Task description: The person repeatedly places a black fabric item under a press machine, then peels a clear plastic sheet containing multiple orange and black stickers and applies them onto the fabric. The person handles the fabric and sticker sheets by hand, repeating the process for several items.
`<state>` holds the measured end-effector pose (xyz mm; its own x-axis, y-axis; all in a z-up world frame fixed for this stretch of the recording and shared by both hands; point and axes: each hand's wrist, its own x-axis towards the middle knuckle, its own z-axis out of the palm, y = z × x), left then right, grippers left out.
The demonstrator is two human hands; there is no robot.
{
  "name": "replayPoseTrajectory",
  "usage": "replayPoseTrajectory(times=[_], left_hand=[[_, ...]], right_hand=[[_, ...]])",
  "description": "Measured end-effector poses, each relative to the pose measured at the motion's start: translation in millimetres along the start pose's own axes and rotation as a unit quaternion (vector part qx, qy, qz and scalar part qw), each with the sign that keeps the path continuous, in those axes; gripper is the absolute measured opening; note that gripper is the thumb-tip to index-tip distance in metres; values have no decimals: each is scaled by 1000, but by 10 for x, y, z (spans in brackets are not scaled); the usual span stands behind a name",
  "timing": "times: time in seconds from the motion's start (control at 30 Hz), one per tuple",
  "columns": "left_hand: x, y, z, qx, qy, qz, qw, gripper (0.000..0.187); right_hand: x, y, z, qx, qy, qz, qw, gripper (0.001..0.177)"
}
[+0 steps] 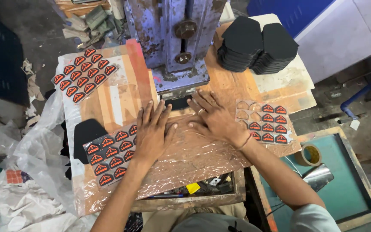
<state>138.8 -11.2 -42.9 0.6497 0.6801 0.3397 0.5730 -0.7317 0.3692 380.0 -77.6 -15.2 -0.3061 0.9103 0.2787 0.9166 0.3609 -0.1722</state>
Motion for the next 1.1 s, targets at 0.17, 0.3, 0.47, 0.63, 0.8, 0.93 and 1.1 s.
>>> replayPoseTrajectory(times=[0.17, 0.3, 0.47, 0.63, 0.8, 0.93, 1.1], left_hand=[[-22, 23, -2, -5, 8, -1, 1000, 58], [27, 30, -35, -14, 8, -2, 1000, 58], [16, 24, -47, -24, 21, -1, 999, 57], [-16, 47, -27, -10, 16, -5, 1000, 58], [-47, 52, 13, -5, 16, -7, 1000, 60], [-128, 28, 75, 7, 10, 13, 1000, 66], [-158, 30, 60, 53, 13, 16, 998, 68]], right_hand=[[-108, -47, -52, 9, 19, 4, 1000, 68], [-718, -22, -413, 22, 62, 136, 989, 67], [-2457, 887, -558, 232, 172, 542, 789, 52], [-2184, 403, -990, 277, 232, 479, 800, 18], [-1472, 12, -802, 365, 267, 421, 786, 13], [-821, -286, -166, 513, 175, 318, 778, 26], [-416, -115, 18, 535, 49, 366, 760, 46]])
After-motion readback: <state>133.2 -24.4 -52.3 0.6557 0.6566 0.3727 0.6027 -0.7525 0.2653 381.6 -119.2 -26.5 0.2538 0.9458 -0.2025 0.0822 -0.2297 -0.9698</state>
